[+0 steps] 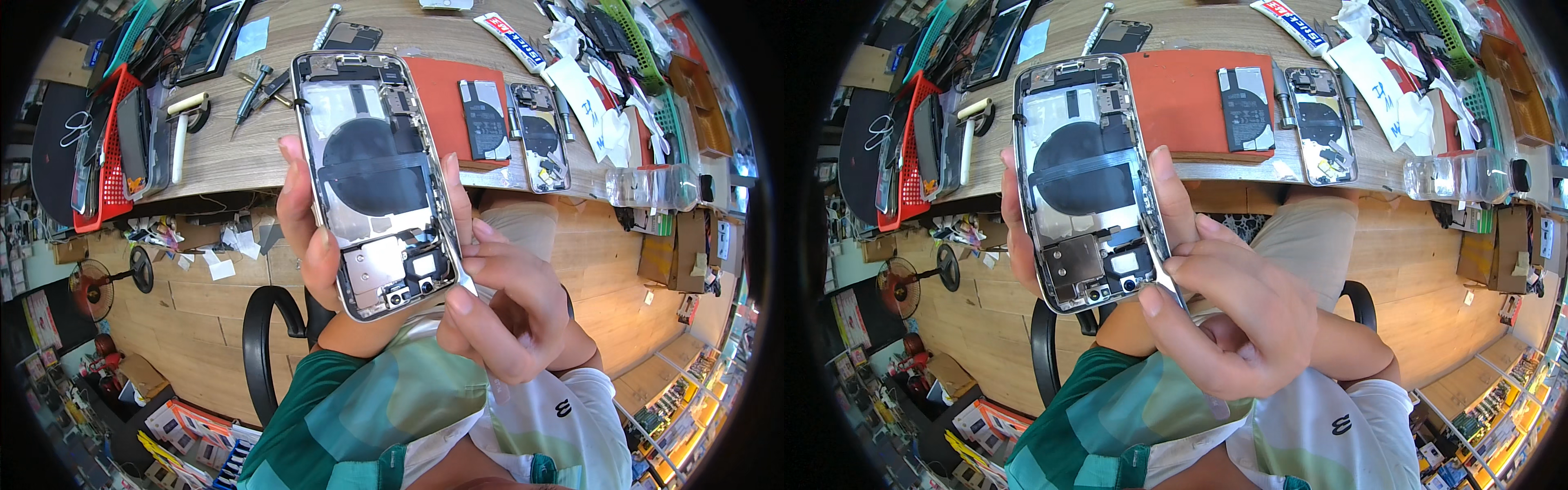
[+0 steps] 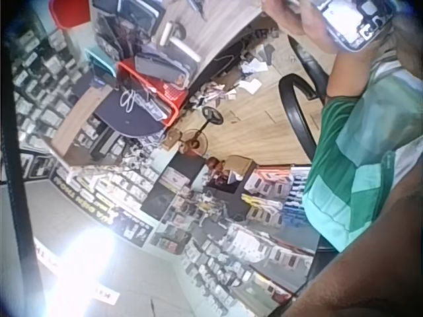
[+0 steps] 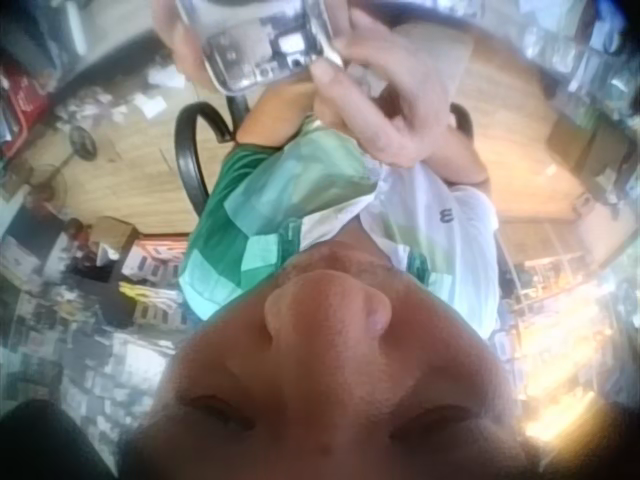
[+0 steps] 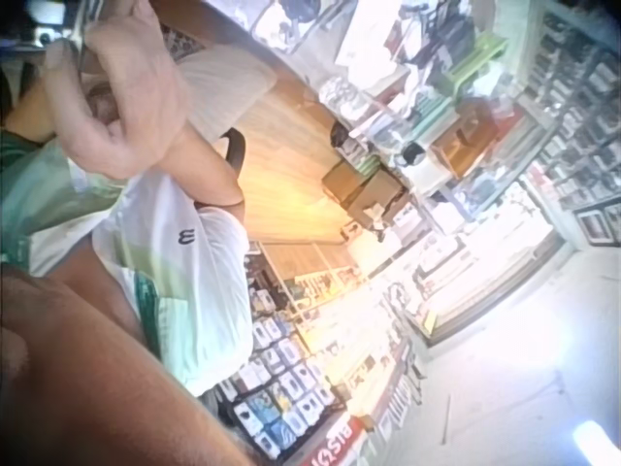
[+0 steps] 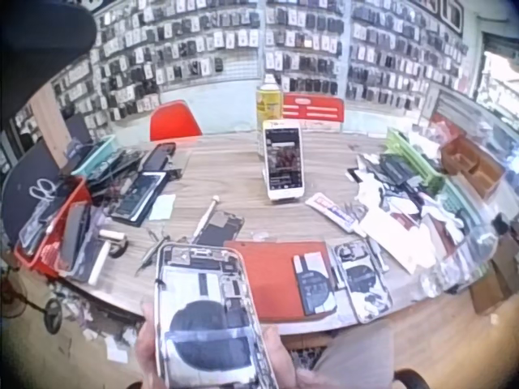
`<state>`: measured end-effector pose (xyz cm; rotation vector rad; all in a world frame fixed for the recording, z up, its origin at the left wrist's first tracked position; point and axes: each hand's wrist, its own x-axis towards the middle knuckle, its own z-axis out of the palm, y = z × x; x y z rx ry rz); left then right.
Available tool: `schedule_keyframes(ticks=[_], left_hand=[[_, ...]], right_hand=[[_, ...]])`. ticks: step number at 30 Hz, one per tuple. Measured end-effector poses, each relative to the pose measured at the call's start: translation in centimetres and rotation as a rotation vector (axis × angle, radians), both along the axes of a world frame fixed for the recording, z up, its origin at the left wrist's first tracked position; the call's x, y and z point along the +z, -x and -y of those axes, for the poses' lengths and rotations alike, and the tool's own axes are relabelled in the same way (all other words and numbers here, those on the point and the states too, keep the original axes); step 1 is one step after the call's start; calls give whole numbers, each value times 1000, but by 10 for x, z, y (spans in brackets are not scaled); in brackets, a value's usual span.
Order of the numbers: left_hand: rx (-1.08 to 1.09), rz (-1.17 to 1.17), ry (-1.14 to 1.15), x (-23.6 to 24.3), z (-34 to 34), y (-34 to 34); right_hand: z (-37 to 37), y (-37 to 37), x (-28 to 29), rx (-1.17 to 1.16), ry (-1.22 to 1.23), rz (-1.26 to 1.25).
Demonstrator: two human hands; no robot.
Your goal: The person uses tweezers and a metal spudger to carefully remove internal components from a disassembled smartphone. They lift and detach a circular wireless charging coil and set it aside on the workbench.
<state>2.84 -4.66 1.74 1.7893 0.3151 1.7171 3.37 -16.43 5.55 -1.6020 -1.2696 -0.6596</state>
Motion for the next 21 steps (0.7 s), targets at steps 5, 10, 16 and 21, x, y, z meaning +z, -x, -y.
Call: schedule_keyframes(ticks=[5,10,16,21], left_hand=[[23,13,26,-6,1,-1],[67,27,-3,-7,0,-4],[126,32,-11,-9,-1,-7],[104,45,-23,-3,0,-6]], right_hand=[[-2,1,-6,-17,-28,28],[4,3,-1,52,-7,-71],[11,-2,5,121,16,-128],[7,-1,-1,71,14,-45]])
